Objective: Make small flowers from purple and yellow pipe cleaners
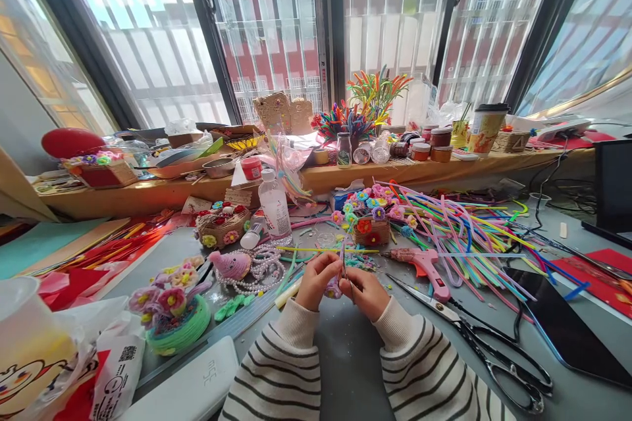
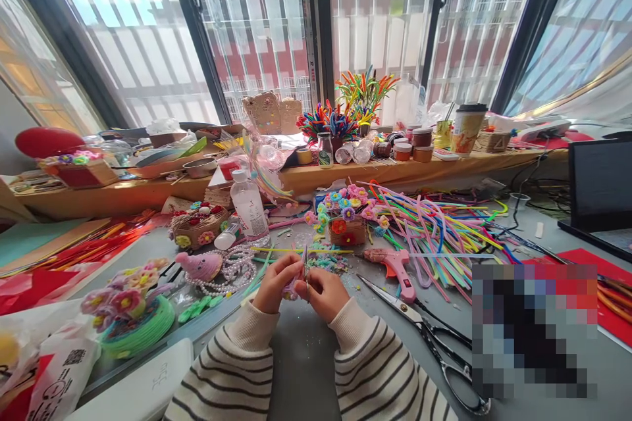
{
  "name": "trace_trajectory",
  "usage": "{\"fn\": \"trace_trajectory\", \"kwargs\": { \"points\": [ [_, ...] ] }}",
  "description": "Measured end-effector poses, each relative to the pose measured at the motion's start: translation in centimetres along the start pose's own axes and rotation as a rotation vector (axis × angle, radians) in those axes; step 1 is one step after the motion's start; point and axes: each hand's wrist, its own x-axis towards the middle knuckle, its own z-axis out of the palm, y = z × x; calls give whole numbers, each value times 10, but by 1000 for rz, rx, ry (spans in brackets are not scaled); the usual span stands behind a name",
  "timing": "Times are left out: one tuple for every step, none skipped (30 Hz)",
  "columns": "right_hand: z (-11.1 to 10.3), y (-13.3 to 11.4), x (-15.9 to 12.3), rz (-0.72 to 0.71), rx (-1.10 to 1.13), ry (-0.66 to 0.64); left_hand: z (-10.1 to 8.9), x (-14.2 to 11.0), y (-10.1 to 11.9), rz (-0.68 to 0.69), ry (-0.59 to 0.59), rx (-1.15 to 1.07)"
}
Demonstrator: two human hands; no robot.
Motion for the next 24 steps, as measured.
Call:
{"fn": "trace_trajectory", "kwargs": {
  "points": [
    [-1,0,0,-17,-4,10,0,0,0,-10,-9,-9],
    [-1,-1,0,-34,-9,19,0,0,0,-17,-16,-18],
    [-2,-1,0,-47,-14,29,-1,0,0,-21,-19,-26],
    [-3,-2,0,-56,-19,41,-1,0,-1,-20,-20,-31],
    [-3,-2,0,-60,-21,52,-2,1,-1,-14,-20,-32],
    [-4,-3,0,-61,-22,60,-2,1,-2,-5,-18,-30],
    [-4,-4,0,-62,-20,67,-3,1,-2,6,-15,-26],
    [-5,-4,0,-63,-17,71,-3,1,-3,18,-13,-22],
    [-5,-4,0,-66,-12,71,-4,2,-3,29,-13,-19],
    [-5,-4,0,-68,-6,67,-4,2,-3,38,-15,-19],
    [-5,-4,0,-69,-1,64,-3,2,-3,43,-18,-19],
    [-4,-4,0,-64,2,65,-3,2,-2,46,-23,-18],
    [-4,-4,0,-57,2,69,-3,2,-2,45,-24,-15],
    [-4,-4,0,-47,0,73,-2,2,-2,40,-22,-10],
    [-4,-4,0,-36,-4,74,-2,2,-2,35,-13,-6],
    [-4,-4,0,-27,-8,72,-2,2,-2,29,-2,-3],
    [-4,-5,0,-20,-11,66,-2,2,-2,24,9,-2],
    [-3,-5,0,-14,-10,57,-2,3,-2,18,18,-2],
    [-3,-6,-1,-11,-6,44,-2,3,-3,15,22,-2],
    [-3,-6,-1,-7,0,31,-2,3,-3,12,22,-2],
    [-3,-6,-1,-5,6,19,-2,3,-3,11,19,-2],
    [-3,-5,-2,-5,13,9,-2,3,-3,9,13,-4],
    [-2,-5,-2,-7,21,-2,-2,3,-3,9,7,-10],
    [-2,-4,-2,-10,32,-15,-2,3,-3,6,1,-16]
  ]
}}
